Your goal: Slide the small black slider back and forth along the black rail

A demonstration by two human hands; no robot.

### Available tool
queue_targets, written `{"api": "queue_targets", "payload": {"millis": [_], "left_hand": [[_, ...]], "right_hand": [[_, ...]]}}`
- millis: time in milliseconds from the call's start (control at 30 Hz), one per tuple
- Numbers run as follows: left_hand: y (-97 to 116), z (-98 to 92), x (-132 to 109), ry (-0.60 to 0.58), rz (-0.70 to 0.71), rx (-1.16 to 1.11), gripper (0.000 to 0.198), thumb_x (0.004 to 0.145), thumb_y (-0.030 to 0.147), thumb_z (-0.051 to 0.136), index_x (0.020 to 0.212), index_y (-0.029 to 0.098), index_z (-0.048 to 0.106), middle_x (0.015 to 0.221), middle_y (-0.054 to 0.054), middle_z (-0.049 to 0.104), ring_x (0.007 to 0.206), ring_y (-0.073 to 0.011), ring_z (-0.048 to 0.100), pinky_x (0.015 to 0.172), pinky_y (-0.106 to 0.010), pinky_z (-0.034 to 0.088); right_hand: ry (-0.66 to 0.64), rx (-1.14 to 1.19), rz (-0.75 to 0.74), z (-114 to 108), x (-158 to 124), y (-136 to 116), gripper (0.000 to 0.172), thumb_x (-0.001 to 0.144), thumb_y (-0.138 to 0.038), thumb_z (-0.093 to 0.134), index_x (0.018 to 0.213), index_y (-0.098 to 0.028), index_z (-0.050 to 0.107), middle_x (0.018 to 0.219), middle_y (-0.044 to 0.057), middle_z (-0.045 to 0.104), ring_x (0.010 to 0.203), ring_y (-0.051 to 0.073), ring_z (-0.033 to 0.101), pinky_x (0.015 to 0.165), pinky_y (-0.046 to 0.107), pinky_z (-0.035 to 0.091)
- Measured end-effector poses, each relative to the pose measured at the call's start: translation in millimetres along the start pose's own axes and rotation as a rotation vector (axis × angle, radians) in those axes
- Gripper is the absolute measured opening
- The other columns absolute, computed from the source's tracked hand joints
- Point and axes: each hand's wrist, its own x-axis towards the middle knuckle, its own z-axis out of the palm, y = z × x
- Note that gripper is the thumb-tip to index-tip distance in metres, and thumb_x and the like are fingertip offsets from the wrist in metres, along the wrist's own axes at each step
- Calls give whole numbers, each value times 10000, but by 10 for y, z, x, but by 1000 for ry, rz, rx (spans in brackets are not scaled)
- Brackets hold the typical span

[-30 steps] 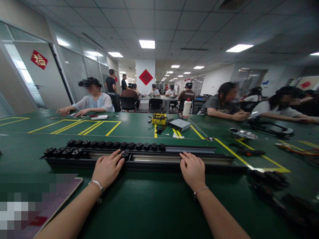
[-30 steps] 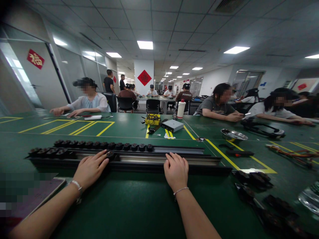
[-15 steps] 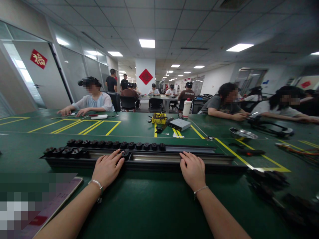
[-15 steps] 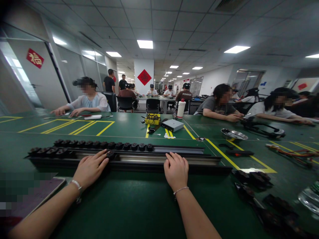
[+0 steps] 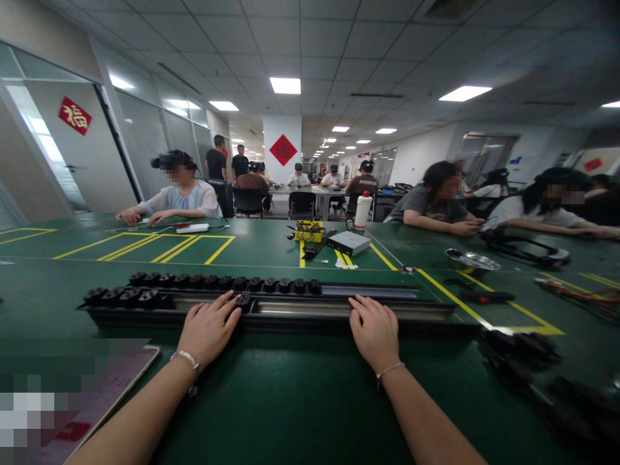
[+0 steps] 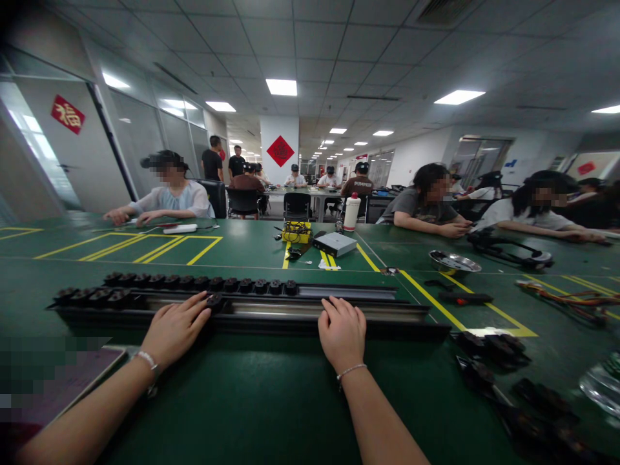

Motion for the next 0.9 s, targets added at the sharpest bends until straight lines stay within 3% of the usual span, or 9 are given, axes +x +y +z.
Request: {"api": "queue_targets", "payload": {"millis": [900], "left_hand": [[-6, 8, 4, 1, 6, -18, 402, 873, 409, 300, 1162, 326, 567, 1353, 24, 474, 1061, -200, 559, 940, -392, 318]], "right_hand": [[4, 1, -5, 2, 2, 2, 361, 834, -255, 374, 1075, -243, 642, 1165, 27, 614, 1121, 195, 484, 971, 385, 247]]}}
